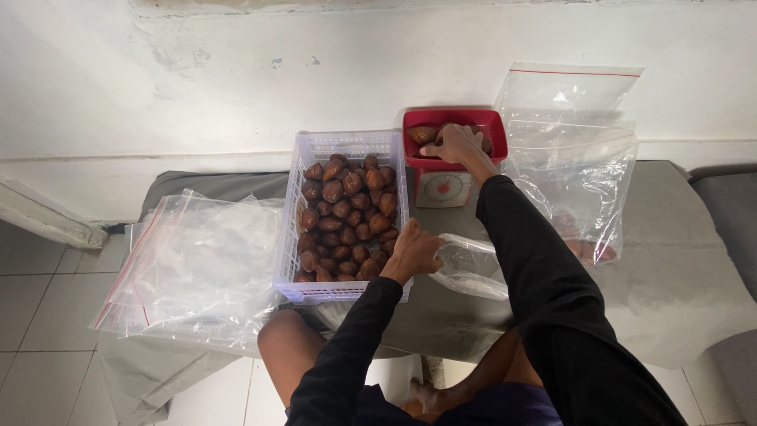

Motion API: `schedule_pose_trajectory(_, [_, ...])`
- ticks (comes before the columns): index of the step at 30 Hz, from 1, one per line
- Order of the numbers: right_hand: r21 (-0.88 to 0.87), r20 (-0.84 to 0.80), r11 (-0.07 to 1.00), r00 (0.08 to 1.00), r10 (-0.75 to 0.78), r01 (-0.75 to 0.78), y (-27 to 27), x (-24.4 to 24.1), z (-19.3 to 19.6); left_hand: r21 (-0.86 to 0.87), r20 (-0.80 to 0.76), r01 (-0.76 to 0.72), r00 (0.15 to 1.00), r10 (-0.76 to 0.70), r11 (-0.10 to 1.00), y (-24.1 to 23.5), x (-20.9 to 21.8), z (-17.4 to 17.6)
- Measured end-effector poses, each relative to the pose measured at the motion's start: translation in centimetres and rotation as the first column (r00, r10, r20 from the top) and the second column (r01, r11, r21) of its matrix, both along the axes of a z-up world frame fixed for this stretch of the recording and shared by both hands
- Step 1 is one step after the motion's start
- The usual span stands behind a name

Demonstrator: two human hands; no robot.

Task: The person transfers brown, oval-shaped fruits from a red weighing tray into a clear plastic bag. After filling the bag, they seal it by pressing the zip-lock closure shut and set the sealed bag aside.

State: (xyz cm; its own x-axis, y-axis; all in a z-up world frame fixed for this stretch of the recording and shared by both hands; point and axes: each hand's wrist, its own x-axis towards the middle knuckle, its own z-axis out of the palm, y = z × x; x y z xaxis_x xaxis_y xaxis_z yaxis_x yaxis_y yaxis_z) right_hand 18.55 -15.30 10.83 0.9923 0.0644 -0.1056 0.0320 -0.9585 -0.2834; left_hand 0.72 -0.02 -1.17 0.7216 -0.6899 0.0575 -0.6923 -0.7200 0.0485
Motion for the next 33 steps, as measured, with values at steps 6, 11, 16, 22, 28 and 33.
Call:
schedule_pose_trajectory(6, [0.355,0.272,0.930,0.962,-0.009,-0.092,-0.1,-4.1,4.2,0.007,-0.001,0.004,1.000,-0.004,1.000,-0.1,0.5,-0.8])
schedule_pose_trajectory(11, [0.624,0.401,0.723,0.916,0.031,-0.298,-1.8,-9.9,3.3,0.096,-0.039,-0.004,0.999,0.008,0.995,0.1,0.6,-0.2])
schedule_pose_trajectory(16, [0.738,0.383,0.595,0.924,0.018,-0.318,-3.2,-17.8,-1.9,0.186,-0.021,-0.014,1.000,0.018,0.982,-0.1,0.3,-1.2])
schedule_pose_trajectory(22, [0.788,0.024,0.615,0.996,-0.088,0.035,-4.7,-24.7,-5.5,0.194,-0.017,-0.027,0.999,0.030,0.981,0.0,0.4,-0.8])
schedule_pose_trajectory(28, [0.551,-0.035,0.827,0.993,-0.116,0.116,-4.9,-25.4,-9.0,0.205,-0.015,-0.023,1.000,0.027,0.979,0.1,0.2,-0.7])
schedule_pose_trajectory(33, [0.138,-0.057,0.979,0.988,-0.147,0.153,-2.3,-24.8,-10.4,0.250,-0.022,-0.014,1.000,0.020,0.968,0.0,0.8,-2.3])
